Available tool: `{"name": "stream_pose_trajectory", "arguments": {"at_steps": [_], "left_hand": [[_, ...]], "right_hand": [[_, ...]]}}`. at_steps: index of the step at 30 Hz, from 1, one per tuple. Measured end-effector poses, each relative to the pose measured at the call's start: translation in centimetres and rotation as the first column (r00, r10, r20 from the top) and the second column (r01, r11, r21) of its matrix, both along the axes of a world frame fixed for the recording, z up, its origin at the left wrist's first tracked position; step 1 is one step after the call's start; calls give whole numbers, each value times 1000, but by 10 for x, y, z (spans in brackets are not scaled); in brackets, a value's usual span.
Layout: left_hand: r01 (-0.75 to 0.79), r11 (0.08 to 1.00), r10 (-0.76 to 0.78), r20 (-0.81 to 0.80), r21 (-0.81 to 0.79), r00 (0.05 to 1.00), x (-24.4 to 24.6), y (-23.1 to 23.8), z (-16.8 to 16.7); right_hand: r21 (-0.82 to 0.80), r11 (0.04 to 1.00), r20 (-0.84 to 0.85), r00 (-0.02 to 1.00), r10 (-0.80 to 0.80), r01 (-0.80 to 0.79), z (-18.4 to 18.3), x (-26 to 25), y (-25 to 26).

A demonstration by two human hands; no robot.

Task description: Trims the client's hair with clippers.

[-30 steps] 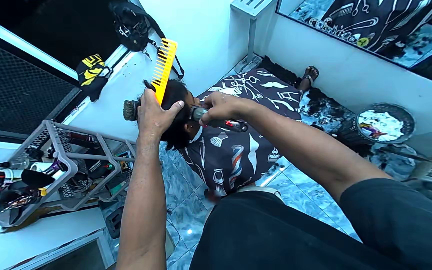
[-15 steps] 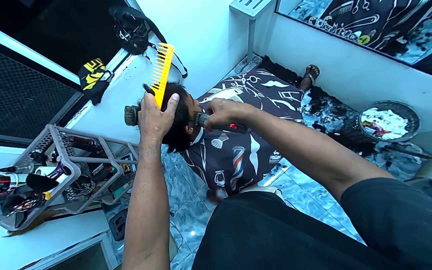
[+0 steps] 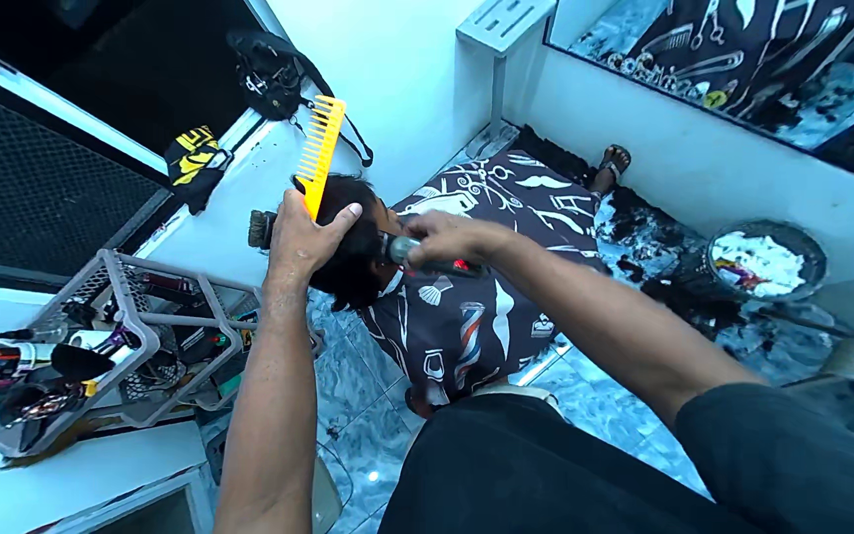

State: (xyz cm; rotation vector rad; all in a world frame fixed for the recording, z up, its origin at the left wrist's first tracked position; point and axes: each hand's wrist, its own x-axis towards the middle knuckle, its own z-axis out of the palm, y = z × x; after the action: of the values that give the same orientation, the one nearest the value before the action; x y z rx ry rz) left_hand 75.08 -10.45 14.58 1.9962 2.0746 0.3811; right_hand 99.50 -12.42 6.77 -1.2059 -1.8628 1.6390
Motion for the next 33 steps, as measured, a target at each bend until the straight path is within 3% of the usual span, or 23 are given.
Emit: {"name": "stream_pose_trajectory", "arguments": {"at_steps": [3, 6, 8, 12, 15, 18, 22, 33], "left_hand": [[51, 993, -52, -14, -105, 999, -14, 21, 10], [140, 949, -160, -50, -281, 986, -26, 39, 17], [206, 926, -234, -52, -317, 971, -31, 47, 16], [308, 902, -336, -43, -303, 941, -39, 46, 14], [424, 875, -433, 11, -236, 901, -46, 41, 10], [530, 833, -526, 70, -159, 847, -53, 38, 3], [555, 822, -558, 17, -126, 830, -48, 24, 7], [467, 873, -481, -93, -143, 872, -34, 5, 9]], "right_hand": [[-203, 977, -161, 982, -103, 69, -46, 25, -55], [-493, 856, -276, 905, -322, 154, -102, 58, -128], [-626, 735, -237, 835, -497, 260, -138, 84, -181], [-786, 378, -9, 602, -799, 490, -185, 121, -275], [-804, 270, 35, 495, -868, 531, -190, 133, -314], [-785, 264, -8, 417, -909, 560, -184, 123, -323], [-769, 309, -97, 375, -922, 560, -170, 90, -310], [-689, 465, -92, 569, -817, 555, -156, 64, -279]]}}
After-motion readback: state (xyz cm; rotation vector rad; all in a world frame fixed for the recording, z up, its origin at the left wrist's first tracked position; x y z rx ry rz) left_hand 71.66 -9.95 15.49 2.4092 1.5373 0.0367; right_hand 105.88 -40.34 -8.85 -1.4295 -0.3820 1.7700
